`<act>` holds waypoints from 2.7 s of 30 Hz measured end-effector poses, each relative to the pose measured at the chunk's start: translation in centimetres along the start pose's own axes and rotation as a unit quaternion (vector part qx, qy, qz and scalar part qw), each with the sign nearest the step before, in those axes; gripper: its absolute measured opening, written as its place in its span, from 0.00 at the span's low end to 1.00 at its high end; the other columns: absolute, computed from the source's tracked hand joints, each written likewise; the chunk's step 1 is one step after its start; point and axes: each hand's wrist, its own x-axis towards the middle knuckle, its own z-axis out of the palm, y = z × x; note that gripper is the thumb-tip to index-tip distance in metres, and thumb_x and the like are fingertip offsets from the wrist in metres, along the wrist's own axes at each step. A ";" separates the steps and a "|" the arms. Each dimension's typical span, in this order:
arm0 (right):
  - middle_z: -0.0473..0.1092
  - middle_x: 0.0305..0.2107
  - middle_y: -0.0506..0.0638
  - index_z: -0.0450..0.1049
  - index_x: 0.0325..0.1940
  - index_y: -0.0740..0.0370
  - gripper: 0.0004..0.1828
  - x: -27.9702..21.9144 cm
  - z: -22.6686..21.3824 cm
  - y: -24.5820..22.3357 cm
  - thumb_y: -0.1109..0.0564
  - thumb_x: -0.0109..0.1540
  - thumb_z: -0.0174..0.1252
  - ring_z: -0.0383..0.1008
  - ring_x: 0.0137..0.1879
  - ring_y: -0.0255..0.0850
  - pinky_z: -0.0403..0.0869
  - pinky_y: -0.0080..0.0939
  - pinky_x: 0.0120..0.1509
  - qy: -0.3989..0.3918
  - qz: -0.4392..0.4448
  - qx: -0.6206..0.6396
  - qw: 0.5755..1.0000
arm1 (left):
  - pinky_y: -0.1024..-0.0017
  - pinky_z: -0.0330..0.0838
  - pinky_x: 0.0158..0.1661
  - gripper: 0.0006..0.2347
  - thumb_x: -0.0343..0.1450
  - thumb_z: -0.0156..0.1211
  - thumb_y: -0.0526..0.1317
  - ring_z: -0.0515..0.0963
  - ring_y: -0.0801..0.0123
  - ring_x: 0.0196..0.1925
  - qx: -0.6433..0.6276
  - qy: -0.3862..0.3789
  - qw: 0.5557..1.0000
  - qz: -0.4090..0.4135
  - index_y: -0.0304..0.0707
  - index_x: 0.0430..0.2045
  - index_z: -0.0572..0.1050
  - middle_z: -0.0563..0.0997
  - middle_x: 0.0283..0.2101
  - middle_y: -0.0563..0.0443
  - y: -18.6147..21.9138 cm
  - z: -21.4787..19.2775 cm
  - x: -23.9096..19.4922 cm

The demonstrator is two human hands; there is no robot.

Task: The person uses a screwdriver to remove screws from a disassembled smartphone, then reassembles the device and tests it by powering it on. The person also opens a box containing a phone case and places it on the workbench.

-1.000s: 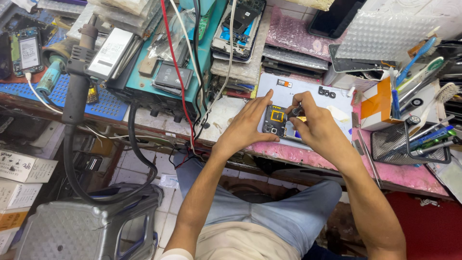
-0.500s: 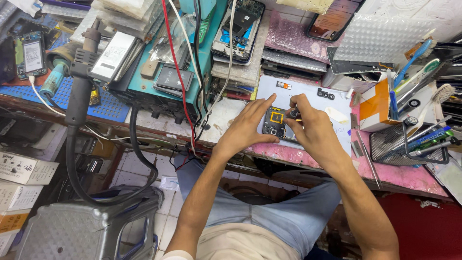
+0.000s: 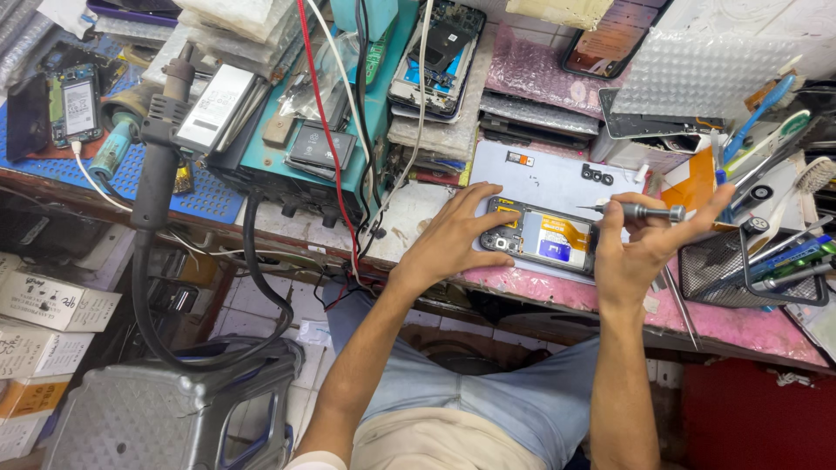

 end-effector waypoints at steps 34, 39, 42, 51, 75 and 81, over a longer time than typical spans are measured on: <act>0.63 0.54 0.64 0.59 0.72 0.68 0.24 -0.1 -0.2 0.3 0.70 0.71 0.52 0.68 0.54 0.42 0.71 0.44 0.57 0.110 0.010 -0.156 0.981 | 0.65 0.77 0.27 0.04 0.62 0.60 0.30 0.85 0.59 0.31 0.264 0.061 0.954 0.132 0.33 0.26 0.79 0.81 0.31 0.44 0.4 11.3 15.6; 0.68 0.25 0.50 0.81 0.53 0.67 0.10 0.6 -0.2 -0.6 0.62 0.68 0.66 0.65 0.32 0.31 0.62 0.36 0.37 0.093 0.161 -0.101 0.977 | 0.63 0.77 0.34 0.06 0.72 0.61 0.35 0.84 0.54 0.35 -0.064 0.176 0.982 -0.001 0.32 0.34 0.82 0.84 0.35 0.44 4.5 8.5 10.9; 0.76 0.39 0.53 0.80 0.51 0.69 0.12 0.5 -0.3 -0.6 0.64 0.64 0.70 0.70 0.38 0.36 0.67 0.37 0.42 0.073 0.045 -0.137 0.987 | 0.70 0.79 0.35 0.09 0.74 0.59 0.40 0.86 0.67 0.35 -0.243 0.148 0.956 -0.069 0.33 0.41 0.82 0.86 0.39 0.46 5.5 7.8 9.7; 0.77 0.46 0.60 0.76 0.61 0.70 0.21 0.7 0.3 -1.0 0.65 0.64 0.68 0.80 0.50 0.49 0.75 0.43 0.54 -0.004 -0.020 -0.149 0.989 | 0.73 0.74 0.28 0.11 0.73 0.60 0.41 0.82 0.77 0.27 -0.335 0.103 0.921 -0.170 0.32 0.40 0.83 0.86 0.26 0.48 5.4 6.8 8.8; 0.77 0.50 0.53 0.79 0.50 0.61 0.18 1.6 1.5 -6.4 0.65 0.56 0.64 0.78 0.53 0.53 0.77 0.47 0.56 -0.374 -0.046 -0.127 0.918 | 0.60 0.76 0.44 0.10 0.73 0.60 0.32 0.81 0.52 0.44 -0.028 0.096 0.993 -0.066 0.35 0.48 0.78 0.80 0.43 0.45 3.9 -2.6 -3.4; 0.77 0.50 0.51 0.81 0.49 0.58 0.17 2.1 2.1 -6.6 0.64 0.55 0.64 0.78 0.48 0.54 0.76 0.50 0.51 -0.404 -0.051 -0.172 0.897 | 0.59 0.76 0.48 0.12 0.72 0.62 0.33 0.80 0.51 0.48 0.009 0.075 0.997 -0.027 0.35 0.49 0.77 0.78 0.47 0.43 3.4 -2.1 -3.7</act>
